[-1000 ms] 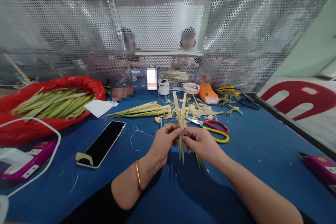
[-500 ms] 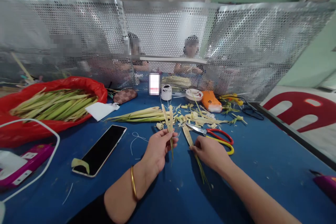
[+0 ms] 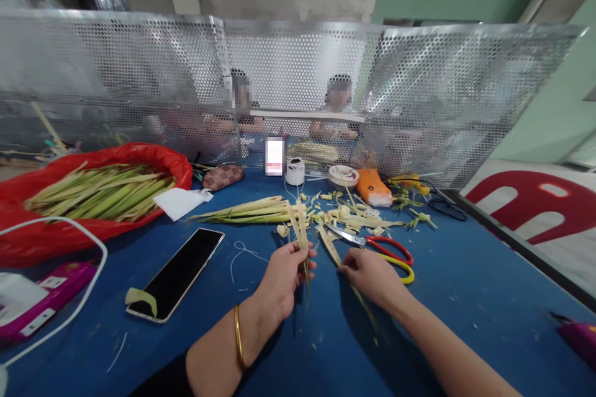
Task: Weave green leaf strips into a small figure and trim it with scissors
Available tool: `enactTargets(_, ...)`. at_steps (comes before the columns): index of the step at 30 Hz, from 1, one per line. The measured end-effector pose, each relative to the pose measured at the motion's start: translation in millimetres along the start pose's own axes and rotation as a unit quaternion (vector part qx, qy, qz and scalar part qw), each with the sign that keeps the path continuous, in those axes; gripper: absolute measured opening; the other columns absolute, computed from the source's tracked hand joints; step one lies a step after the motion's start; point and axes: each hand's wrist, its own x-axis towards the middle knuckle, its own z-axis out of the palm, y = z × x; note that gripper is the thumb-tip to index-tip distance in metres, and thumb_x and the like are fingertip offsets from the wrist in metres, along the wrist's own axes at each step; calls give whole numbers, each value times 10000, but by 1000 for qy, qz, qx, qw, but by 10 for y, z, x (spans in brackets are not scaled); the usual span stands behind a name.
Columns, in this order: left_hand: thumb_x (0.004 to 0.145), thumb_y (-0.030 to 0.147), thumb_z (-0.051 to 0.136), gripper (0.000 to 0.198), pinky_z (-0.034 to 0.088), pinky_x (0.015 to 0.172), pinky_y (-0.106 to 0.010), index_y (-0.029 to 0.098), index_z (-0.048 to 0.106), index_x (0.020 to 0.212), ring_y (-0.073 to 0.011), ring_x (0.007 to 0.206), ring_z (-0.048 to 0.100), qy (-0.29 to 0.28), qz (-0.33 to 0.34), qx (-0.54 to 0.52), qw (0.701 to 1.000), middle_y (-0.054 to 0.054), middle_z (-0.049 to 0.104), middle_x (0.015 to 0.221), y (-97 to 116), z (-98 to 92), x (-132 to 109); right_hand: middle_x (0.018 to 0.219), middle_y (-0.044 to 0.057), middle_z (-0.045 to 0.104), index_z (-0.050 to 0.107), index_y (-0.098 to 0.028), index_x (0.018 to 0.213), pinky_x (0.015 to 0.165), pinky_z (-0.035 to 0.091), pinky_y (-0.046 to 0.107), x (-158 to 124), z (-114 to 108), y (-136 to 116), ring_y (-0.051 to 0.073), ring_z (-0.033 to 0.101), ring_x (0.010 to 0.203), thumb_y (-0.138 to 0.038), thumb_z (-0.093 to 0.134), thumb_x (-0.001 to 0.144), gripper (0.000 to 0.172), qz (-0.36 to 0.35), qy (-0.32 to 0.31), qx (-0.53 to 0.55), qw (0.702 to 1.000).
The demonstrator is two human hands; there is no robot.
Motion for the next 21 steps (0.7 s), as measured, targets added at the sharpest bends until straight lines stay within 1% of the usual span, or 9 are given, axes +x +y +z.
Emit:
enactTargets(3, 761, 101, 589, 85, 431, 475, -178, 134, 610, 836, -68, 513, 528, -2, -3, -8, 1000, -8, 593, 712, -22, -3, 19, 708, 55, 674, 578, -198, 645, 570, 314, 275, 12, -19, 5, 209, 601, 698, -200, 561, 777, 133, -3, 8, 23, 1000)
enactTargets(5, 738, 108, 590, 87, 332, 400, -153, 141, 587, 818, -44, 441, 449, 0, -3, -16, 1000, 21, 547, 649, -31, -12, 44, 702, 44, 668, 540, -203, 652, 579, 351, 270, 16, -45, 4, 197, 608, 693, -204, 513, 803, 154, -10, 16, 45, 999)
enactTargets(7, 734, 145, 584, 73, 190, 353, -145, 148, 559, 802, -20, 374, 325, 1, -5, -28, 1000, 54, 480, 587, -27, -23, 66, 692, 22, 666, 499, -213, 685, 575, 404, 263, 7, -63, -16, 182, 626, 651, -252, 471, 839, 161, -13, 5, 151, 988)
enactTargets(9, 738, 205, 590, 89, 99, 351, -157, 155, 539, 791, -11, 352, 219, 0, -4, -38, 999, 82, 409, 545, -11, -29, 73, 683, 2, 661, 470, -222, 713, 561, 452, 268, -21, -64, -58, 171, 634, 593, -343, 475, 853, 185, -18, -21, 312, 950)
enactTargets(11, 721, 278, 640, 170, 70, 361, -166, 160, 532, 779, -12, 357, 166, -12, 0, -42, 999, 110, 328, 506, 4, -26, 64, 671, -12, 648, 466, -222, 717, 556, 477, 276, -61, -48, -114, 162, 626, 559, -420, 537, 822, 235, -36, -42, 431, 901)
enactTargets(13, 658, 341, 721, 280, 52, 373, -175, 167, 524, 756, -15, 367, 135, -33, 5, -39, 999, 131, 261, 474, 5, -17, 47, 651, -22, 629, 474, -218, 703, 544, 475, 267, -107, -18, -170, 148, 609, 543, -444, 592, 792, 271, -66, -44, 459, 885)
enactTargets(15, 585, 370, 778, 356, 41, 385, -186, 176, 520, 735, -18, 374, 122, -48, 11, -29, 998, 142, 236, 449, -11, -5, 33, 634, -25, 616, 478, -214, 692, 522, 462, 255, -149, 16, -214, 136, 591, 529, -455, 611, 787, 292, -90, -42, 463, 881)
enactTargets(18, 547, 360, 799, 363, 42, 401, -199, 175, 547, 730, -26, 376, 135, -31, 21, 1, 999, 140, 247, 418, -45, 2, 31, 613, -27, 593, 485, -209, 682, 530, 456, 251, -181, 55, -240, 132, 572, 541, -467, 607, 801, 309, -116, -33, 460, 880)
enactTargets(21, 561, 358, 793, 332, 56, 408, -205, 174, 573, 727, -32, 376, 163, -13, 34, 17, 999, 133, 250, 412, -61, -3, 43, 583, -30, 566, 499, -211, 671, 538, 446, 259, -168, 67, -223, 142, 564, 550, -467, 599, 805, 306, -104, -4, 445, 889)
